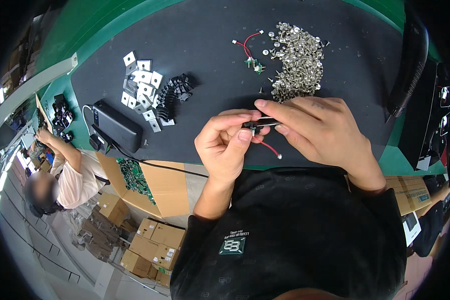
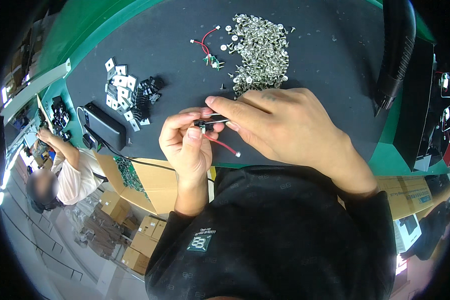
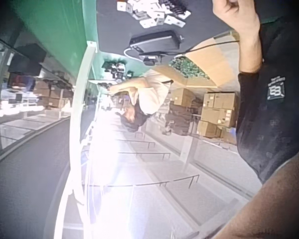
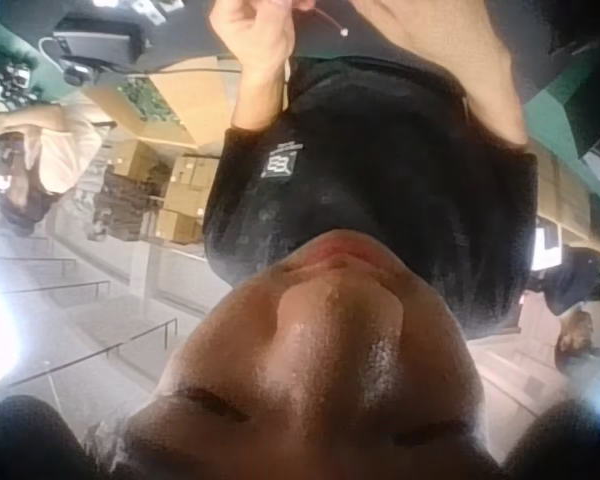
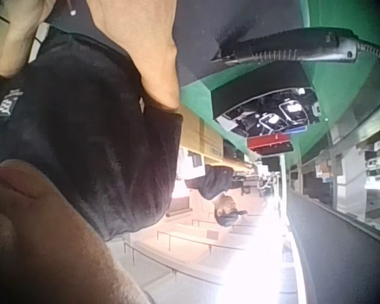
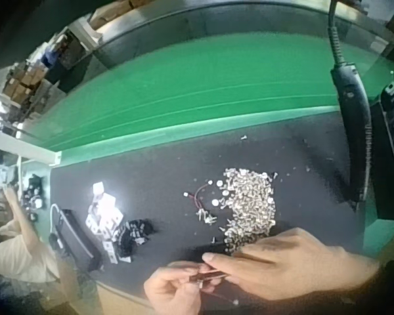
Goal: Assembling small electronic components and connecting wires at a factory workbench.
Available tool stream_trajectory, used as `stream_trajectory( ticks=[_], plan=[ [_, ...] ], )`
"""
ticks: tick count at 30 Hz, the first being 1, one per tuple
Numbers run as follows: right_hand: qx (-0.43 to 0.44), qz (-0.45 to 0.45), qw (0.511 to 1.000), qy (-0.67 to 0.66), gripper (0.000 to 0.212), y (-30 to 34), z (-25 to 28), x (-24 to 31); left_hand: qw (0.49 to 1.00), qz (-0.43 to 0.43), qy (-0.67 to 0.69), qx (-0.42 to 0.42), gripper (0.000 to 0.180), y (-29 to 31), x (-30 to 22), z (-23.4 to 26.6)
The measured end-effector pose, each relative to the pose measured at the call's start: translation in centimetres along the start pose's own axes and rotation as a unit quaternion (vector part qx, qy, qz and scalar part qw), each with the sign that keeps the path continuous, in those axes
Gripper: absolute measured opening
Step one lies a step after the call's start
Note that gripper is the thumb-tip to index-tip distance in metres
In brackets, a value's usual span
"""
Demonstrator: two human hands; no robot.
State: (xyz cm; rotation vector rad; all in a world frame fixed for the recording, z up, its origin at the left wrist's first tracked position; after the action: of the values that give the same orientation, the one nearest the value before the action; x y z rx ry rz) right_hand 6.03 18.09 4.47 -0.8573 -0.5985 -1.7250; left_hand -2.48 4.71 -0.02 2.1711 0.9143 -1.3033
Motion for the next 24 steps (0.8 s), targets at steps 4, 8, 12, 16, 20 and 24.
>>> stream_trajectory(
  ticks=[4, 8, 12, 16, 20, 24],
  plan=[
    [-0.009, 0.009, 0.999, 0.03, 0.042, 0.3, -0.18, -0.08, 0.999, 0.013, -0.04, -0.004, 0.015, -0.05, -0.04, 0.21],
    [0.022, 0.002, 0.999, 0.044, 0.041, 0.34, -0.49, -0.17, 0.999, 0.03, -0.041, -0.004, 0.015, 0.01, -0.43, 0.19],
    [-0.025, 0.017, 0.998, 0.055, 0.03, 0.45, -0.16, -0.1, 0.998, 0.034, -0.05, -0.001, 0.013, 0.18, -0.51, 0.26],
    [-0.025, 0.025, 0.998, 0.043, 0.029, 0.59, -0.13, -0.14, 0.994, 0.047, -0.099, 0.007, 0.012, 0.2, -0.74, 0.49],
    [-0.032, 0.036, 0.996, 0.072, 0.028, 0.77, -0.41, -0.23, 0.988, 0.058, -0.143, 0.021, 0.013, 0.24, -0.7, 0.52],
    [-0.026, 0.029, 0.996, 0.081, 0.026, 0.73, -0.44, -0.43, 0.983, 0.05, -0.174, 0.018, 0.017, 0.24, -0.74, 0.5]
  ],
)
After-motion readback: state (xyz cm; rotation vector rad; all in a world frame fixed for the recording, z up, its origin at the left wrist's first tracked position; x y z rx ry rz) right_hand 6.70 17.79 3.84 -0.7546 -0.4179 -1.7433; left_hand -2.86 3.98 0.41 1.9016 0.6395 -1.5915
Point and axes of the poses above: each hand's wrist, its own y-axis away from the middle knuckle, its own z-axis out of the back of the hand, x = y × z, the point moved 7 cm from there along -y, towards the middle knuckle, and after that the axes turned 7 degrees about -z, right-handed, at the moved point
